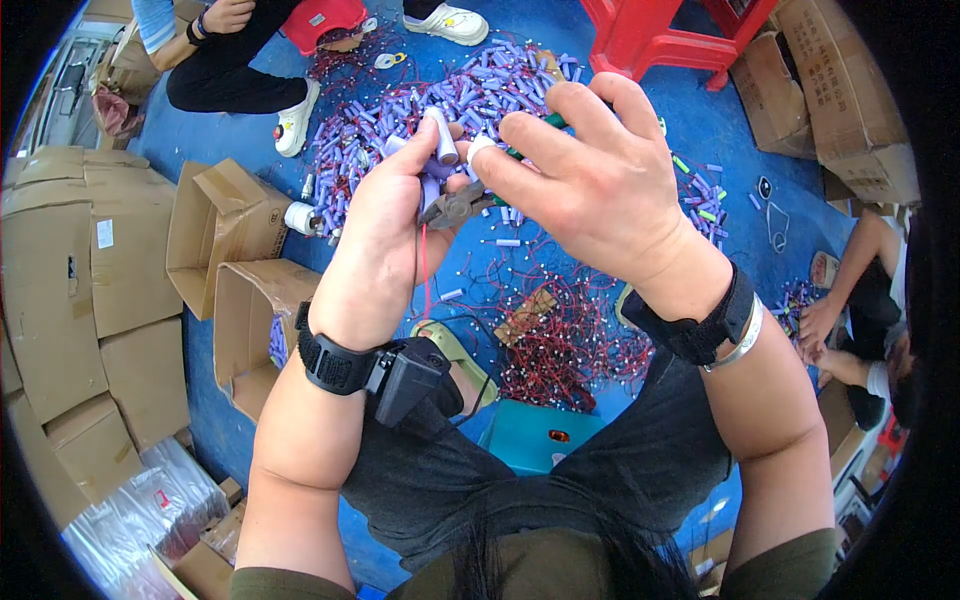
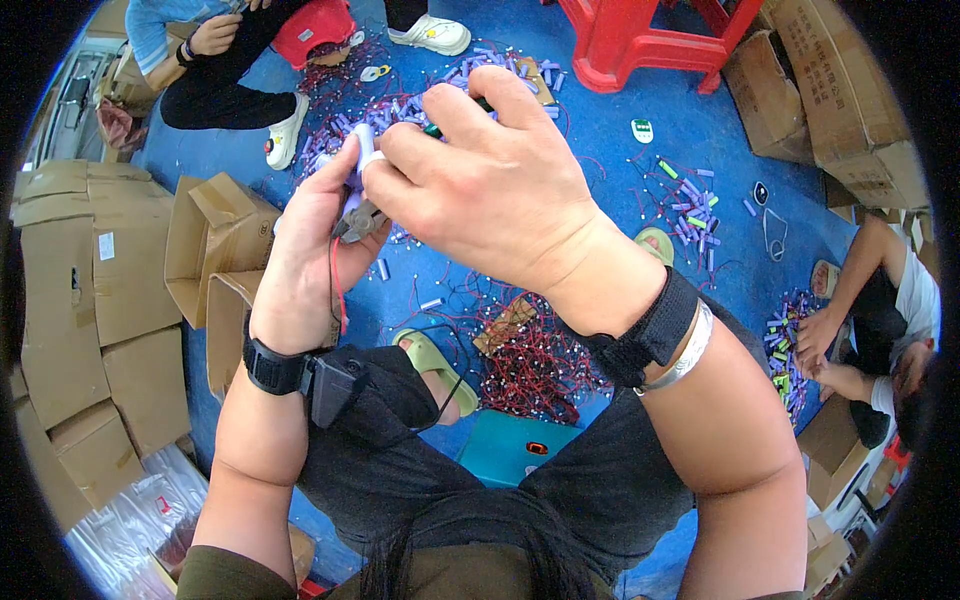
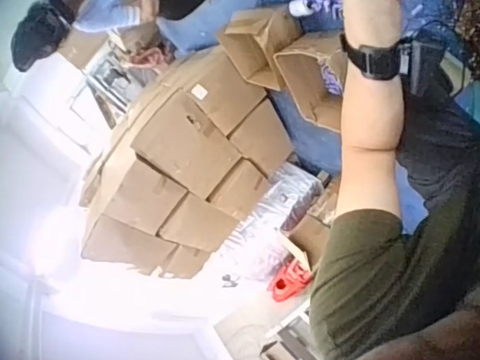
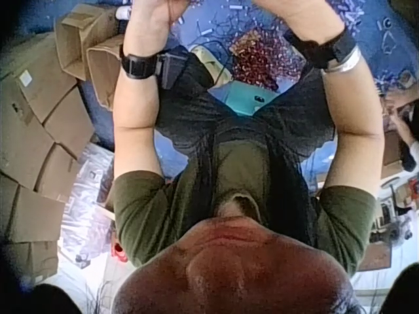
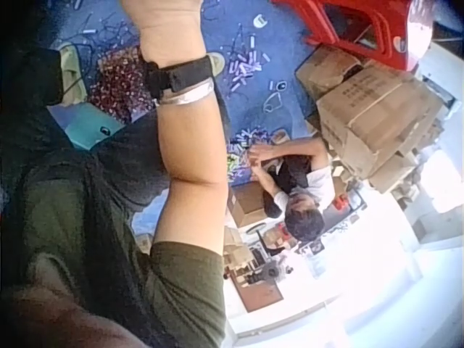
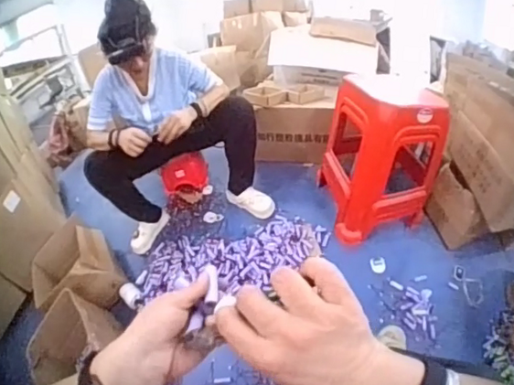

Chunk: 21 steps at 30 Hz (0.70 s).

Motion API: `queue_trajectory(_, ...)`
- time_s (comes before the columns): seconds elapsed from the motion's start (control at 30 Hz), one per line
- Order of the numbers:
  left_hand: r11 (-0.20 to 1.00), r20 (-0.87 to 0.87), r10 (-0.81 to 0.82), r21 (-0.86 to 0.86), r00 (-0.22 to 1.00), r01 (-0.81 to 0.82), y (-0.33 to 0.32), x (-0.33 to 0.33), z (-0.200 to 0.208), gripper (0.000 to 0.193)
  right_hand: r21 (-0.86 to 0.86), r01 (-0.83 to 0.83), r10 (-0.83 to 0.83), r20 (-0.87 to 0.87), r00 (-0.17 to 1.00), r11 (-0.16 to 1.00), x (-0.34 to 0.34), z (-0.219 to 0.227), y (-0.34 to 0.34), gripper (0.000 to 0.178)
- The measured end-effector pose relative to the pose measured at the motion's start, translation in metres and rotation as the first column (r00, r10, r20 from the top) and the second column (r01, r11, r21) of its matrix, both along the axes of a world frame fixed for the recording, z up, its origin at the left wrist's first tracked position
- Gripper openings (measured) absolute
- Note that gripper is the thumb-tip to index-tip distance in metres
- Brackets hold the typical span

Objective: Cutting and preparing battery components or light strips using pliers.

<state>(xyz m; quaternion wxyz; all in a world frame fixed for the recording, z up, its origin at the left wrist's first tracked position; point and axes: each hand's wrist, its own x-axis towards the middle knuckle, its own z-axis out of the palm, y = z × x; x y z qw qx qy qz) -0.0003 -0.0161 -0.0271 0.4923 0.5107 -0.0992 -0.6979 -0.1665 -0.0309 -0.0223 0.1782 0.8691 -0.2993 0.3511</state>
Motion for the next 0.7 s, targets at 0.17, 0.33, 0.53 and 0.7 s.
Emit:
queue_trajectory(0.17,0.995,-0.110,-0.049,-0.090,0.993,0.040,-0.001,0.018,-0.007,0.013,0.503,-0.020,-0.058,0.140,0.988,0.864,-0.012,0.003,-0.010,0.017)
queue_trajectory(0.33,0.919,0.011,-0.180,-0.354,0.984,0.172,0.002,0.023,0.001,0.021,0.898,-0.118,-0.177,0.211,0.961,0.425,-0.027,0.006,-0.022,0.032)
queue_trajectory(0.53,0.841,0.088,-0.350,-0.409,0.933,0.354,0.005,0.022,0.007,0.028,0.948,-0.056,-0.135,0.103,0.986,0.312,-0.029,0.014,-0.024,0.032)
queue_trajectory(0.7,0.849,0.428,-0.232,-0.350,0.874,0.396,0.007,0.012,0.012,0.022,0.725,0.138,-0.231,0.029,0.973,0.675,-0.024,0.006,-0.013,0.022)
